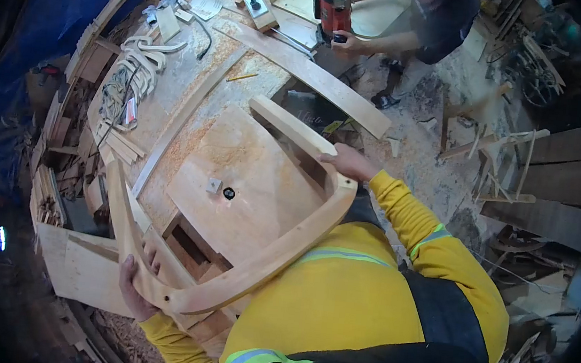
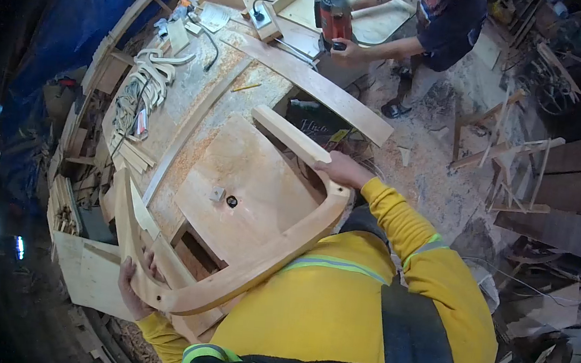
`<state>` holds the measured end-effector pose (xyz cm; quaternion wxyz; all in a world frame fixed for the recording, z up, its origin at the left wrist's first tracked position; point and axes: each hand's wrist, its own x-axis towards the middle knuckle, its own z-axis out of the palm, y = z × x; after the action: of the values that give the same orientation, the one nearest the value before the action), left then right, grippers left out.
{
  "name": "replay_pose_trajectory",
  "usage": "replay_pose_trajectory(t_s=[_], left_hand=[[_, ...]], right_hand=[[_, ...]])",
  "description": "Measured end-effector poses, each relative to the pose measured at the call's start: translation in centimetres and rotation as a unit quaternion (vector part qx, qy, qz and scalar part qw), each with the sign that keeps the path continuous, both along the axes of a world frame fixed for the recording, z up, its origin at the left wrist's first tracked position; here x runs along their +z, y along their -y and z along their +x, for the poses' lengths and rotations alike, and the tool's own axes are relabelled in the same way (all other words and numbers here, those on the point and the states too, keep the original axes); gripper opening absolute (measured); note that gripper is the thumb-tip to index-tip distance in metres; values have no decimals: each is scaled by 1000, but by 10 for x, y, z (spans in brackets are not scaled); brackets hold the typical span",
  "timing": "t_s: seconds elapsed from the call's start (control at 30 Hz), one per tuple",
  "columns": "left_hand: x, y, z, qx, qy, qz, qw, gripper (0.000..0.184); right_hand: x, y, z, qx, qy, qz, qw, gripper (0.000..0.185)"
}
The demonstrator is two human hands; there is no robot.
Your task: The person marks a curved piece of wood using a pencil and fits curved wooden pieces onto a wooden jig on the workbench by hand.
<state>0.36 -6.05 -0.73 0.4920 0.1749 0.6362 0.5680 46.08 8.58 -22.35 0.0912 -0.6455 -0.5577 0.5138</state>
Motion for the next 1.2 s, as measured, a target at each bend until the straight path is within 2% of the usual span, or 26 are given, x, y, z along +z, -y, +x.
replay_pose_trajectory(t_s=[0.1,0.17,0.2,0.3,0.33,0.43,0.5,0.57,0.63,0.7,0.8,0.9,1.0,1.1,1.2], left_hand=[[20,-4,-5,-82,-42,-138,986,54],[4,14,-44,-90,-99,-150,980,51],[-12,20,-52,-92,-127,-157,975,50],[-38,38,-37,-16,-103,-154,983,50],[-47,41,-21,-16,-171,-158,972,49],[-95,50,22,10,-312,-181,933,44],[-120,46,60,52,-423,-349,834,44],[-241,118,-10,115,-219,-280,928,47],[-276,113,48,214,-220,-186,933,49],[-303,115,69,110,-372,-255,886,48],[-390,145,66,151,-455,-313,820,51],[-383,123,103,210,-317,-261,888,62],[-407,128,102,225,-236,-188,927,76],[-403,120,117,210,-412,-326,825,82],[-389,108,121,195,-384,-325,842,83]], right_hand=[[-53,-5,1,4,36,35,999,65],[-13,-10,9,-4,19,25,1000,68],[-7,-16,14,3,21,32,999,67],[-2,-37,23,2,-30,106,994,62],[-7,-47,23,-6,-56,138,989,60],[-29,-85,18,16,-99,203,974,54],[-46,-111,8,43,-114,228,966,51],[-64,-133,-4,70,-122,239,961,50],[-90,-148,-18,104,-109,255,955,50],[-113,-164,-25,146,-90,259,951,48],[-133,-176,-39,192,-64,265,943,49],[-152,-187,-44,230,-53,268,934,52],[-155,-193,-49,260,-30,208,943,53],[-180,-198,-52,270,-10,269,924,53],[-170,-194,-53,252,-8,253,934,55]])
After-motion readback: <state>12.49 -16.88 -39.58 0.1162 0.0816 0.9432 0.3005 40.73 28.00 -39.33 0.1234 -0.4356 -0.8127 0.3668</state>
